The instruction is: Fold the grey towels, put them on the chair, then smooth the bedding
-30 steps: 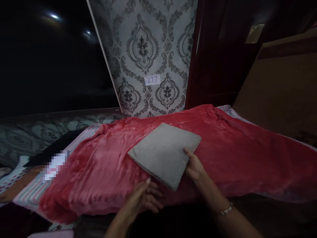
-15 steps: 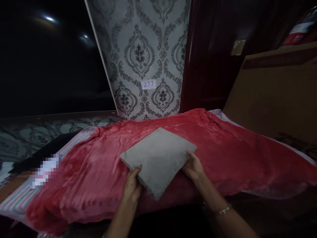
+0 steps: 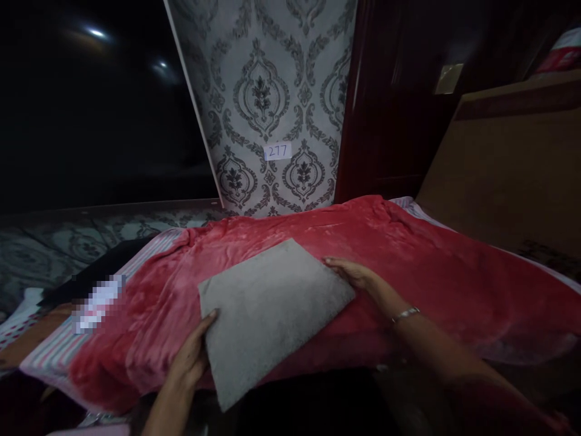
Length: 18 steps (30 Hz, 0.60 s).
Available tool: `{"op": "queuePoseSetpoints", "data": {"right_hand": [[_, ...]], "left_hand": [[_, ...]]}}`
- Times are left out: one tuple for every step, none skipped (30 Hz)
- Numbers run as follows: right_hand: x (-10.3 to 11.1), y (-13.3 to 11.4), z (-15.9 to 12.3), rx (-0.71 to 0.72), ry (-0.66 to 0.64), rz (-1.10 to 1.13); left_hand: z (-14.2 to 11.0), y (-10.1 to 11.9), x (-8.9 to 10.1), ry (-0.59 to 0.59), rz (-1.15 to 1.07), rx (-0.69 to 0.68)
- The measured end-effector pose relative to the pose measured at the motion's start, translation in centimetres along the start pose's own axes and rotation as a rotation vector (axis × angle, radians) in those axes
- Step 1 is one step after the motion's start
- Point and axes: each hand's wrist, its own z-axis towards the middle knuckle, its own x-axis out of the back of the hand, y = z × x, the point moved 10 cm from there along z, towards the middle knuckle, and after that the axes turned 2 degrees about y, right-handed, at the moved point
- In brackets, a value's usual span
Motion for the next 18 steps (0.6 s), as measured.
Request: {"op": "queuePoseSetpoints", "data": {"right_hand": [[-0.5,-0.6,0.7,0.023,0.004,-0.024],[-1.0,-1.2,1.4,0.058,0.018,-0.04],[-1.6,-1.8,2.0,0.101,0.031,-0.05],[-2.4,-2.3,2.4,0.142,0.041,-0.059],[-3.1,-2.7,2.6,0.178,0.042,-0.07],[-3.9,-3.1,2.7,0.211,0.043,-0.083],[-4.4,-3.5,2.6,0.247,0.05,-0.101],[-4.7,-4.0,2.2,0.286,0.07,-0.121],[-4.6,-4.8,1.6,0.331,0.102,-0.141],[-4.3,-5.6,0.9,0.374,0.139,-0.157],[-3.8,-6.5,-0.1,0.414,0.172,-0.165],[-3.2,-7.4,-1.1,0.451,0.196,-0.162],[-2.5,-8.3,-2.1,0.483,0.212,-0.148],[-1.6,-9.1,-2.9,0.506,0.226,-0.127],[-0.7,-9.7,-3.7,0.519,0.241,-0.105],[0.3,-10.0,-4.2,0.524,0.257,-0.088],[1.2,-9.9,-4.5,0.519,0.274,-0.082],[2.1,-9.4,-4.5,0.503,0.297,-0.094]], "left_hand": [[-0.2,0.2,-0.3,-0.007,0.008,-0.018],[-0.3,0.5,-0.6,-0.018,0.016,-0.045],[-0.4,0.8,-0.9,-0.031,0.026,-0.079],[-0.6,1.1,-1.1,-0.044,0.037,-0.122],[-0.7,1.5,-1.2,-0.054,0.047,-0.166],[-0.8,1.9,-1.2,-0.06,0.054,-0.206],[-0.9,2.2,-1.2,-0.064,0.061,-0.236],[-1.0,2.7,-1.4,-0.072,0.067,-0.26],[-1.1,3.3,-1.7,-0.087,0.076,-0.283],[-1.3,4.1,-2.2,-0.112,0.087,-0.307],[-1.4,5.0,-2.9,-0.144,0.104,-0.332],[-1.5,6.2,-3.7,-0.176,0.122,-0.363],[-1.4,7.4,-4.7,-0.207,0.14,-0.394],[-1.3,8.6,-5.8,-0.236,0.155,-0.417],[-0.8,9.6,-6.9,-0.266,0.173,-0.425],[-0.2,10.2,-8.1,-0.295,0.193,-0.418],[0.6,10.4,-9.2,-0.322,0.215,-0.398],[1.5,10.3,-10.3,-0.347,0.238,-0.371]]}}
